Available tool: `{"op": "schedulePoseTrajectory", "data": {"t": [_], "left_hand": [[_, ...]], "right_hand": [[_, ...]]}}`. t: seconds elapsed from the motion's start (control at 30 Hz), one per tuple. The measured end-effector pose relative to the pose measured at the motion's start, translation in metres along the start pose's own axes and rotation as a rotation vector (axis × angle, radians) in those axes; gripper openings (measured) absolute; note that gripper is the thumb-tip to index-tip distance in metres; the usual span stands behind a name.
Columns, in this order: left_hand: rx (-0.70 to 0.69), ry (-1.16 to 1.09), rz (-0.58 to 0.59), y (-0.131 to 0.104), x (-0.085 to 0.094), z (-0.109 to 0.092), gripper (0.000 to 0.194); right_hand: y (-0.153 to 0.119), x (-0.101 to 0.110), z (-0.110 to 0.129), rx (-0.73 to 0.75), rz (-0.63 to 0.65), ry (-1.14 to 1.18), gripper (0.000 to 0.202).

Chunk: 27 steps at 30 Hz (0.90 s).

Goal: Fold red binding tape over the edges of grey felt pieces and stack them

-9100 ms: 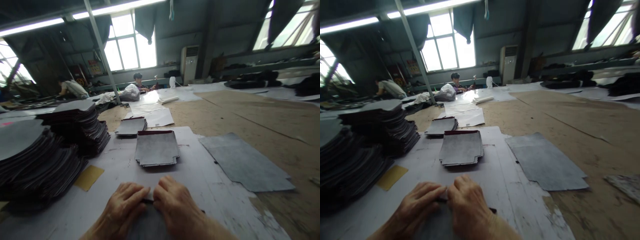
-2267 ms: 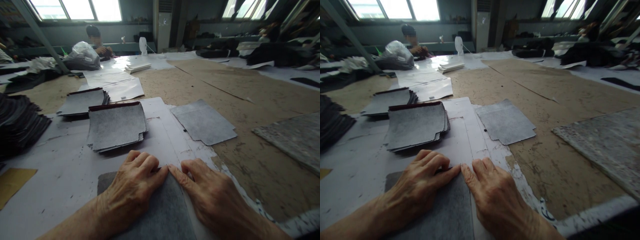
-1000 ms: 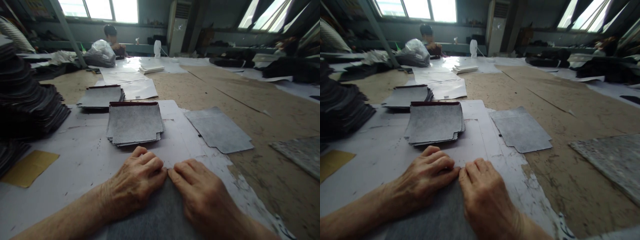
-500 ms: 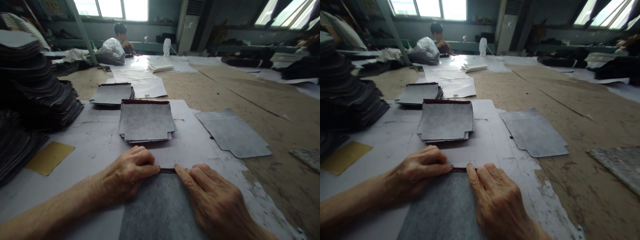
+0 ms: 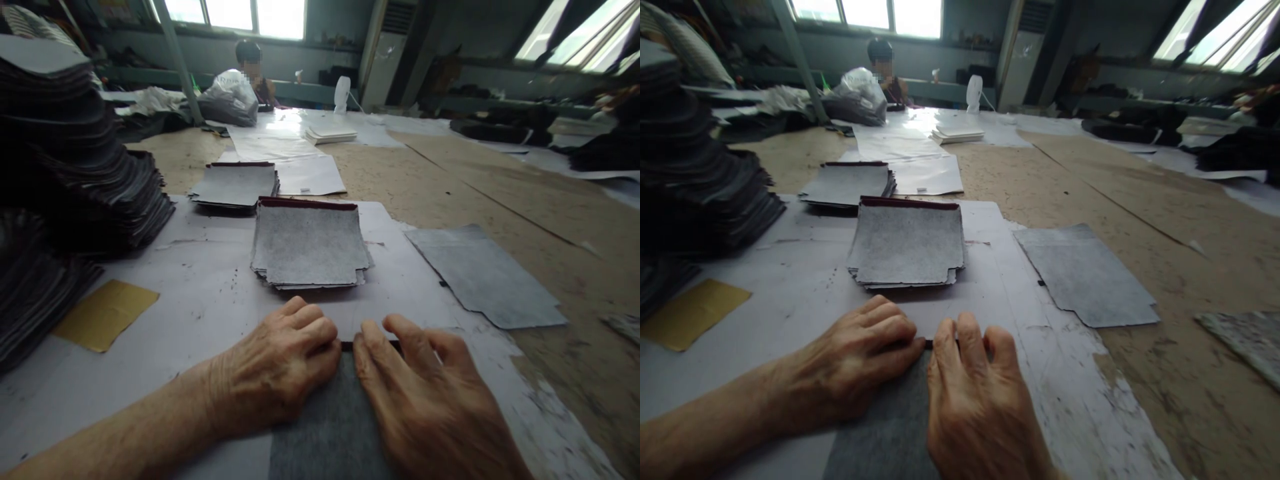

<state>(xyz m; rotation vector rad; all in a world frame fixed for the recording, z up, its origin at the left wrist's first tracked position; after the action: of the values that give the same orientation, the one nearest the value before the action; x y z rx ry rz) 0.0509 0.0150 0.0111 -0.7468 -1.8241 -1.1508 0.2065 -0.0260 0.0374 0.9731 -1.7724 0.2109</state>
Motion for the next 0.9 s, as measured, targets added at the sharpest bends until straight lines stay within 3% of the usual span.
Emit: {"op": "schedulePoseTrajectory", "data": {"t": [0.1,0.23,0.37,0.47,0.6,0.77,0.9], "left_hand": [[0.011,-0.012,-0.004,0.0,0.001,0.001,0.025],[0.029,-0.02,-0.007,0.001,0.002,0.002,0.025],[0.025,-0.02,-0.016,0.001,0.001,0.003,0.025],[0.028,-0.022,-0.024,0.0,-0.001,0.002,0.025],[0.07,-0.065,-0.066,-0.004,0.0,0.003,0.027],[0.207,-0.223,-0.183,-0.02,0.01,0.011,0.024],[0.191,-0.228,-0.152,-0.029,0.015,0.013,0.027]], "right_hand": [[-0.013,-0.009,-0.011,-0.013,0.051,0.104,0.036],[-0.045,-0.02,-0.04,0.015,0.019,0.38,0.035],[-0.05,-0.014,-0.054,0.035,0.014,0.339,0.031],[-0.028,-0.005,-0.042,0.01,-0.11,0.355,0.029],[0.001,-0.012,-0.015,0.014,-0.133,0.615,0.031],[-0.001,-0.025,-0.007,0.031,-0.13,0.66,0.031],[-0.003,-0.024,-0.012,0.031,-0.113,0.689,0.032]]}}
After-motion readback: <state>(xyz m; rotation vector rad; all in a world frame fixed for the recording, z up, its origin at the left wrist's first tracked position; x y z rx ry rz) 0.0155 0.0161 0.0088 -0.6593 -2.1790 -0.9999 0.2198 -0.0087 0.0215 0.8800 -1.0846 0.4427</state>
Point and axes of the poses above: each hand's wrist, its own y-axis towards the middle knuckle, its own x-axis out of the back of the hand, z = x × y, the point moved 2 cm from there along y, towards the middle knuckle, and after that the axes turned 3 degrees about z, right-handed, at the moved point
